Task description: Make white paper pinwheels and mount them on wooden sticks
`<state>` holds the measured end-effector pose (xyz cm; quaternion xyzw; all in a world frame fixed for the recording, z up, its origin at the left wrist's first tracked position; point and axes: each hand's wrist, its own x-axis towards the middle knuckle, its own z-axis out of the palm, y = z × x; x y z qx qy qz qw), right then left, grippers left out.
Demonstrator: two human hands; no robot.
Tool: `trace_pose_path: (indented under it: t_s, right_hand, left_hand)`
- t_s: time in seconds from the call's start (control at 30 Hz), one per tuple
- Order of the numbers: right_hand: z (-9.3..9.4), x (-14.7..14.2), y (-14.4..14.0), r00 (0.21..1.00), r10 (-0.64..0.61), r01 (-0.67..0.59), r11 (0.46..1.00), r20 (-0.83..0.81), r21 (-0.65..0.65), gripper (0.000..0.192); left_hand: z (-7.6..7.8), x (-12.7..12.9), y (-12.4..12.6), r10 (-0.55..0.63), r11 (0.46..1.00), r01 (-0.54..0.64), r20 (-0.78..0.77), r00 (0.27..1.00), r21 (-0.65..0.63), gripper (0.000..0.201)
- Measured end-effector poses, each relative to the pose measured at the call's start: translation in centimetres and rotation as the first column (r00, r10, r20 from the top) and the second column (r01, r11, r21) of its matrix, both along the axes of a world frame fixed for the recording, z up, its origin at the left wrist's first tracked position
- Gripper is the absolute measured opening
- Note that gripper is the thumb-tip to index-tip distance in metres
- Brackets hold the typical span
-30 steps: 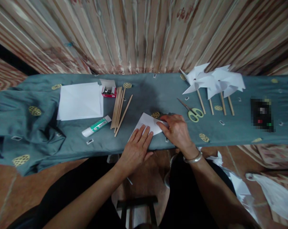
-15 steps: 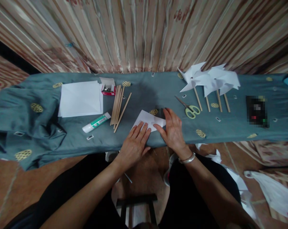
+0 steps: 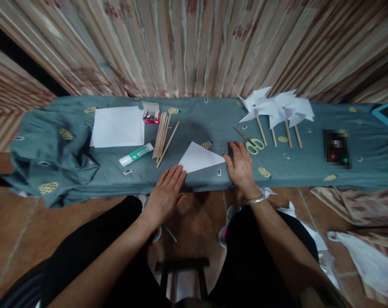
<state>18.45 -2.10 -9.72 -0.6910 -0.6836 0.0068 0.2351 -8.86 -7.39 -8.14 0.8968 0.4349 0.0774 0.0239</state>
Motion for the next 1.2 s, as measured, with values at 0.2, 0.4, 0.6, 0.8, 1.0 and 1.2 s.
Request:
trace_pose_path:
  t_s: [0.2, 0.4, 0.6, 0.8, 1.0, 1.2]
  right_hand:
    - [-0.2, 0.1, 0.1, 1.000, -0.005, 0.005, 1.000, -0.025, 0.007, 0.048]
    - [-0.4, 0.2, 0.3, 0.998, 0.007, -0.003, 0.998, -0.064, 0.057, 0.044]
    - [-0.7, 0.6, 0.6, 0.996, -0.001, 0.009, 0.996, -0.093, 0.085, 0.044]
    - [-0.3, -0.3, 0.4, 0.977, -0.041, 0.066, 0.991, -0.210, 0.116, 0.053]
    - [0.3, -3.0, -1.0, 0.996, 0.005, -0.002, 1.000, -0.087, 0.031, 0.083]
    - [-0.3, -2.0, -1.0, 0.999, -0.004, 0.006, 0.999, -0.045, 0.045, 0.067]
  left_hand:
    - [0.4, -1.4, -1.5, 0.064, 0.998, -0.064, 0.001, 0.998, -0.003, 0.060]
    - [-0.4, -2.0, -2.1, 0.086, 0.996, -0.087, 0.075, 0.993, 0.007, 0.060]
    - [-0.4, -2.7, -3.0, 0.118, 0.993, -0.119, 0.066, 0.991, 0.010, 0.060]
    - [-0.1, -2.0, -2.9, 0.150, 0.988, -0.153, 0.079, 0.986, 0.031, 0.060]
    - [0.3, -0.5, -2.5, 0.162, 0.986, -0.165, 0.077, 0.984, 0.032, 0.057]
    - [0.3, -0.6, -2.3, 0.158, 0.986, -0.162, 0.103, 0.982, 0.031, 0.052]
